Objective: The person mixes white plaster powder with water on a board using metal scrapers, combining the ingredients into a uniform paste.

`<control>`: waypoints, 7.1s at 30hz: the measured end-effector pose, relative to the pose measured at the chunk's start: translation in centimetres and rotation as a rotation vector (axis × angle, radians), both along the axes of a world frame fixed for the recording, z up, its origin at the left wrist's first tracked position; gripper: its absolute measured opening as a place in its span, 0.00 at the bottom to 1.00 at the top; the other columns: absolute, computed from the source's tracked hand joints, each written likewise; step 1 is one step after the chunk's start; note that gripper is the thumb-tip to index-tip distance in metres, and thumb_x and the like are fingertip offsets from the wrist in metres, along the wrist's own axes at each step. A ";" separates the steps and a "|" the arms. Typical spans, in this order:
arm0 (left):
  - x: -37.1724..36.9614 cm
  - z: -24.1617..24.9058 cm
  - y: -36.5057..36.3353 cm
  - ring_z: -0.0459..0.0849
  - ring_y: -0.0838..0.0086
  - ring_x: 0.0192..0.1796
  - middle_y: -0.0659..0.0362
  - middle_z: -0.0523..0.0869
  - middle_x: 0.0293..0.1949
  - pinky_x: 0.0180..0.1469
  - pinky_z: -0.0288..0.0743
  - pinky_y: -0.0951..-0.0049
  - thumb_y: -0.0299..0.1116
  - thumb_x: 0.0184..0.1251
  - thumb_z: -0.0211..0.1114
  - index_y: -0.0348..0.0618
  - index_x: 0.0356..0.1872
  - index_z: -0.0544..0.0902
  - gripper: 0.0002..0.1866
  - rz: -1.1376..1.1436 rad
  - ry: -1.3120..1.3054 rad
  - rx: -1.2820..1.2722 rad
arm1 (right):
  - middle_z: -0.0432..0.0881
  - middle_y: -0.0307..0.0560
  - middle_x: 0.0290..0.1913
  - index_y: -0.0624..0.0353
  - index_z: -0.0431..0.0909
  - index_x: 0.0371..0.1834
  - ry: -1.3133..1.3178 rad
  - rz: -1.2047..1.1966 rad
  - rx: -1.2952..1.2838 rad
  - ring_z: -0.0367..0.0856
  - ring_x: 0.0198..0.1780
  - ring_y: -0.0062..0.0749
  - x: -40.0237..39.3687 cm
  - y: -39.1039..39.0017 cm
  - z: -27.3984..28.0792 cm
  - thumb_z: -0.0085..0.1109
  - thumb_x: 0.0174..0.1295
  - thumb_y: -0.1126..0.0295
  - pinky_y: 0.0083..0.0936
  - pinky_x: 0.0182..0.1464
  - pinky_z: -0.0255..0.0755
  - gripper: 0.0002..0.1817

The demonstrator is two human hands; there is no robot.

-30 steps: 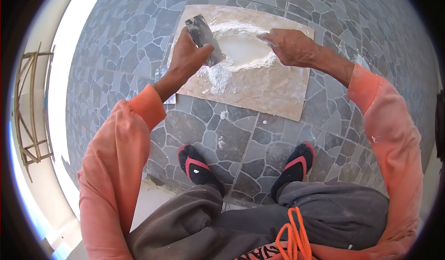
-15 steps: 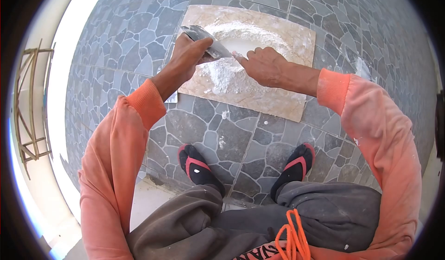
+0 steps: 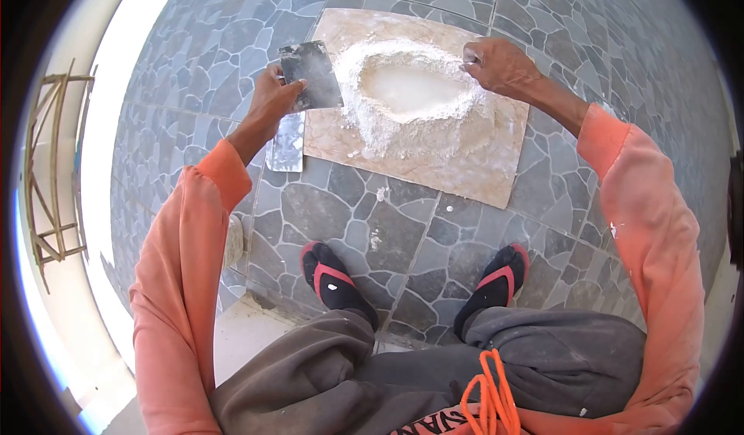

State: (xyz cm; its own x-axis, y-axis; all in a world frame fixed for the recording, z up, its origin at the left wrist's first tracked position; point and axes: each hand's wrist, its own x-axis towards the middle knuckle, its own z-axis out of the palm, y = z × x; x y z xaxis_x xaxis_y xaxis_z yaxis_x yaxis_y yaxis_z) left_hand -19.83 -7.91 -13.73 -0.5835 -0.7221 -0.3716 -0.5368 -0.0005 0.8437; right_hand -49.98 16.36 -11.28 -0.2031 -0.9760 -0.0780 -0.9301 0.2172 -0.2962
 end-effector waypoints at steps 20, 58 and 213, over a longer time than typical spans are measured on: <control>2.4 -9.8 0.0 0.81 0.75 0.36 0.55 0.81 0.38 0.32 0.74 0.71 0.25 0.66 0.61 0.35 0.58 0.68 0.20 0.106 -0.099 0.278 | 0.81 0.65 0.31 0.66 0.80 0.38 -0.107 -0.175 0.138 0.79 0.32 0.57 -4.5 3.1 -1.1 0.48 0.66 0.60 0.44 0.41 0.73 0.18; -0.5 -1.9 12.7 0.85 0.62 0.47 0.45 0.77 0.50 0.47 0.88 0.62 0.21 0.66 0.59 0.25 0.59 0.57 0.25 0.274 0.125 0.513 | 0.83 0.58 0.30 0.62 0.82 0.43 -0.081 -0.123 0.206 0.78 0.28 0.42 -2.7 3.4 1.3 0.49 0.68 0.60 0.39 0.37 0.73 0.17; -4.7 -6.0 -10.2 0.80 0.76 0.37 0.54 0.84 0.39 0.39 0.73 0.73 0.23 0.65 0.59 0.39 0.56 0.73 0.18 -0.203 0.000 -0.125 | 0.82 0.61 0.35 0.67 0.81 0.39 -0.210 -0.149 0.271 0.80 0.35 0.50 -3.3 3.9 0.5 0.51 0.64 0.65 0.39 0.43 0.71 0.15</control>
